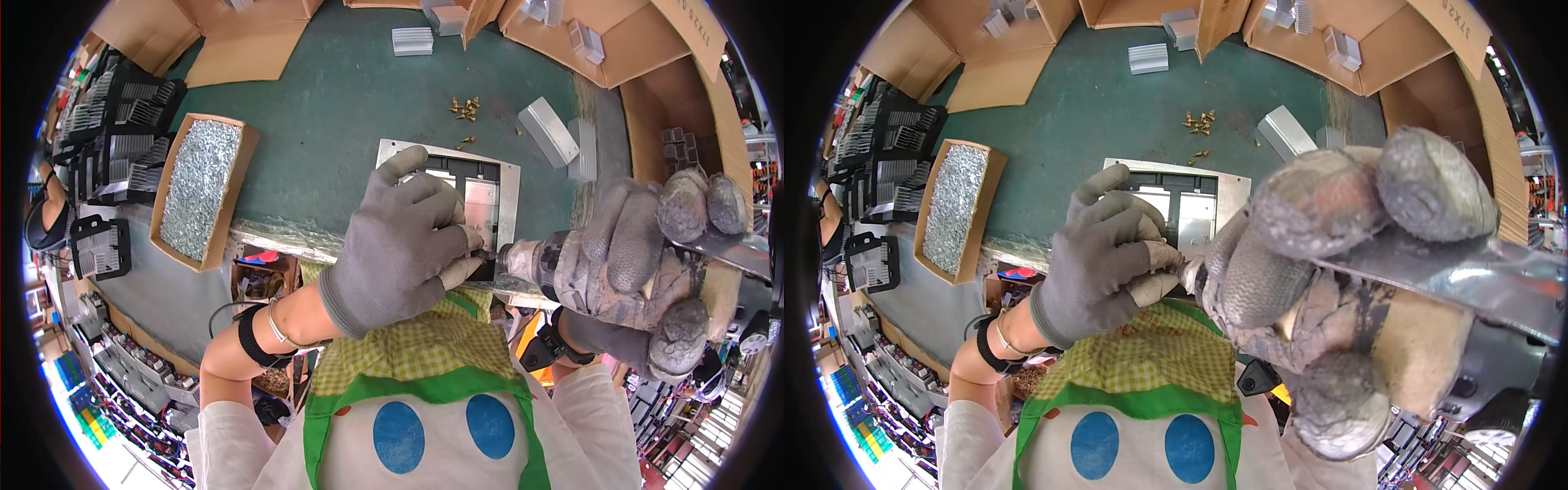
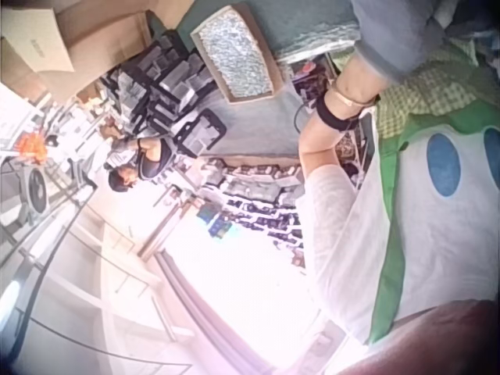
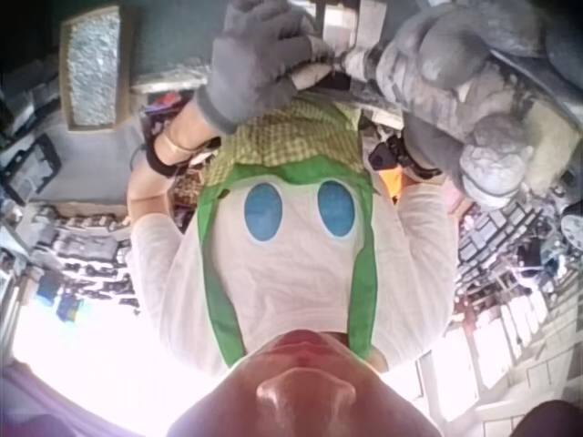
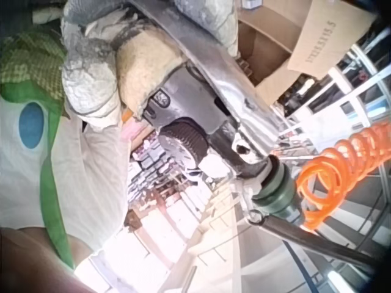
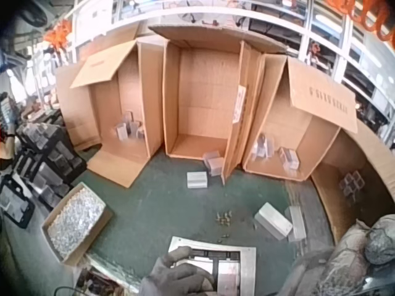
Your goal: Assembling electronic inverter components using a pneumatic screwdriver on a factory assembly line.
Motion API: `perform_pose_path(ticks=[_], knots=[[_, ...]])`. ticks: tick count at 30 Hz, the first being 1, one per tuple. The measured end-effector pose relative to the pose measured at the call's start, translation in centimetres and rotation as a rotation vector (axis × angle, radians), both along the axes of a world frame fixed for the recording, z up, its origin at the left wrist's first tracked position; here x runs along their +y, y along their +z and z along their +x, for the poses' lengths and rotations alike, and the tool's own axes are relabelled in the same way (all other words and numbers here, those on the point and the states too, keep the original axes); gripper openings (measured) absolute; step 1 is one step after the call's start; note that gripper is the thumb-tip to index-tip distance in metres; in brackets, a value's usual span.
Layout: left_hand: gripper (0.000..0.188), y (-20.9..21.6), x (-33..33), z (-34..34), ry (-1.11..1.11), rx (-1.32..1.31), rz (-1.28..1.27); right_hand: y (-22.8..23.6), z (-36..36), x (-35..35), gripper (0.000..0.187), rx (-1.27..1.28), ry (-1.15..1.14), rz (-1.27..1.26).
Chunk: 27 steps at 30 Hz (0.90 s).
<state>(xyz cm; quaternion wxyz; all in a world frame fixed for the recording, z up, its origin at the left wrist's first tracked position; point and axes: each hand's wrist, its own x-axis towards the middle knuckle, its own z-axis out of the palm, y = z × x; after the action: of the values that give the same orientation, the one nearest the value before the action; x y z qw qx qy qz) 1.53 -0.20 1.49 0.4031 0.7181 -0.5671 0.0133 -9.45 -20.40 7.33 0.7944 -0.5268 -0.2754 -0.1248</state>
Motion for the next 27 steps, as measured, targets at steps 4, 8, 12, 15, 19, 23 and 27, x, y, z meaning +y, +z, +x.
perform_pose_path(ticks=[4,8,12,15,19,23,27], knots=[[0.061,0.1,0.7,0.2,0.013,-0.084,0.113,-1.0,-0.6,0.0,0.061,0.066,0.005,0.040],[0.094,-0.4,1.0,0.9,0.063,-0.177,0.252,-1.3,-1.0,0.9,0.061,0.154,0.033,0.086],[0.095,-1.1,1.0,0.9,0.073,-0.222,0.255,-1.1,-0.6,1.2,0.060,0.247,-0.045,0.108],[0.094,-1.4,1.0,0.8,0.085,-0.222,0.284,-1.4,0.3,0.5,0.065,0.138,0.136,0.111],[0.093,-1.3,1.1,0.8,0.092,-0.220,0.284,-2.1,0.2,1.2,0.076,0.210,-0.023,0.108],[0.093,-1.3,1.2,0.9,0.084,-0.210,0.267,-2.9,0.6,1.8,0.071,0.070,0.039,0.208],[0.093,-1.3,1.2,0.8,0.084,-0.203,0.262,-3.0,0.7,0.7,0.066,0.063,-0.107,0.089]])
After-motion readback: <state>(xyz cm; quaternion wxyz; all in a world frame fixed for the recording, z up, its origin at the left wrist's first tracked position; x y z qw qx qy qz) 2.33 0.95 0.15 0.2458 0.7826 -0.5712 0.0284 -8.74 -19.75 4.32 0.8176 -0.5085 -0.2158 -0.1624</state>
